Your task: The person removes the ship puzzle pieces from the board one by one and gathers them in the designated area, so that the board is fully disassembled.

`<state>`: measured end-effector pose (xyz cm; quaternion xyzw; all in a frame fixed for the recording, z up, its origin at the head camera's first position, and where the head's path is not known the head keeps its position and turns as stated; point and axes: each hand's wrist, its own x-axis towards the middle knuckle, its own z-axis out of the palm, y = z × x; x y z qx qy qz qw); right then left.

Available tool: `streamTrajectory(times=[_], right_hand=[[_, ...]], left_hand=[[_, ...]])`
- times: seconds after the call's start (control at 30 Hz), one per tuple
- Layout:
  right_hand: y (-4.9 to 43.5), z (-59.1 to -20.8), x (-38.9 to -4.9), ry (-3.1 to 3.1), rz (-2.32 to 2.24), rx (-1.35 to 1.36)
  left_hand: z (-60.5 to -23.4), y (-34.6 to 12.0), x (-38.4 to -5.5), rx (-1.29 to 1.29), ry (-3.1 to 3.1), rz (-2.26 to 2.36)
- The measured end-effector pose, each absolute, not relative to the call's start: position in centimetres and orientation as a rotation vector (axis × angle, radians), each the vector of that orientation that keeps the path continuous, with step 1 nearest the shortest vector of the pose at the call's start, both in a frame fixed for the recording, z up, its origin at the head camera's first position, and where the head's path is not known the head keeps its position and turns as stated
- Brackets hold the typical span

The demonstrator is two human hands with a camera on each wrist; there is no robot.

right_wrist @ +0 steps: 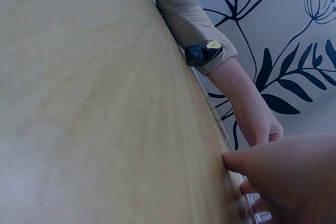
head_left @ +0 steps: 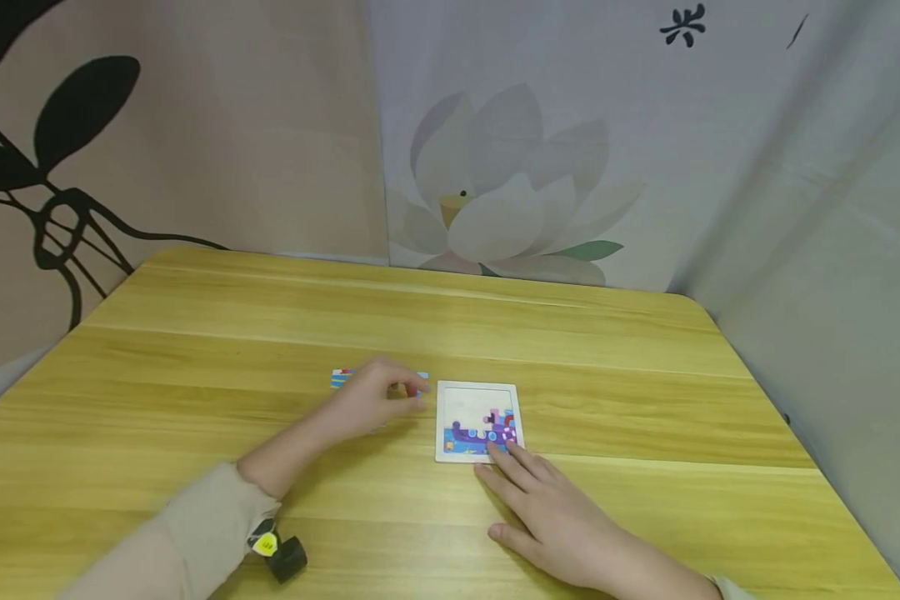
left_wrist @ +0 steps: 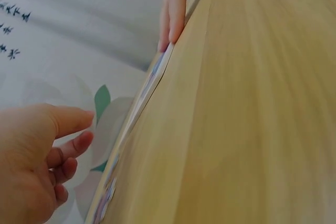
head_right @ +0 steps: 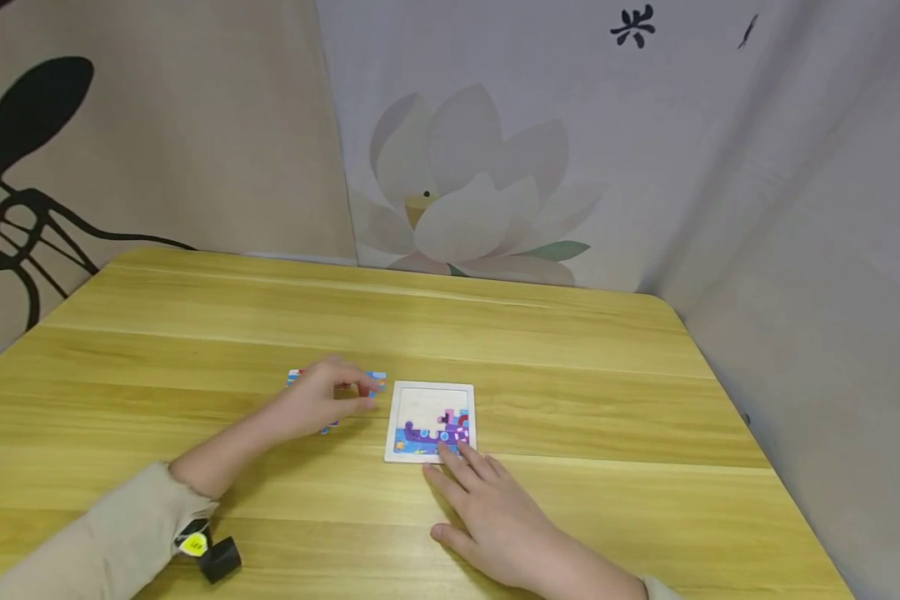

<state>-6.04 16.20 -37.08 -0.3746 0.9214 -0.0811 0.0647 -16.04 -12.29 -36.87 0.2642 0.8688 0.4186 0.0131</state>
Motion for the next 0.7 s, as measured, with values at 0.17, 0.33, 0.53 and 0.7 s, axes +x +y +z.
streamTrajectory(times=[0.17,0.33,0.53,0.7], right_hand=[[16.2,-37.1,-6.0,2.769,-0.239,-1.125],[16.3,-37.2,-6.0,2.769,-0.226,-1.128],[16.4,-37.3,-6.0,2.778,-0.224,-1.145],[16.4,-37.4,-6.1,2.797,-0.215,-1.183]], left_hand=[[-36.9,-10.7,-16.3,0.893,2.680,1.292],[-37.1,-9.2,-16.6,0.924,2.646,1.287],[-37.5,-7.4,-17.2,0.953,2.578,1.284],[-37.9,-6.1,-17.5,0.965,2.520,1.299]])
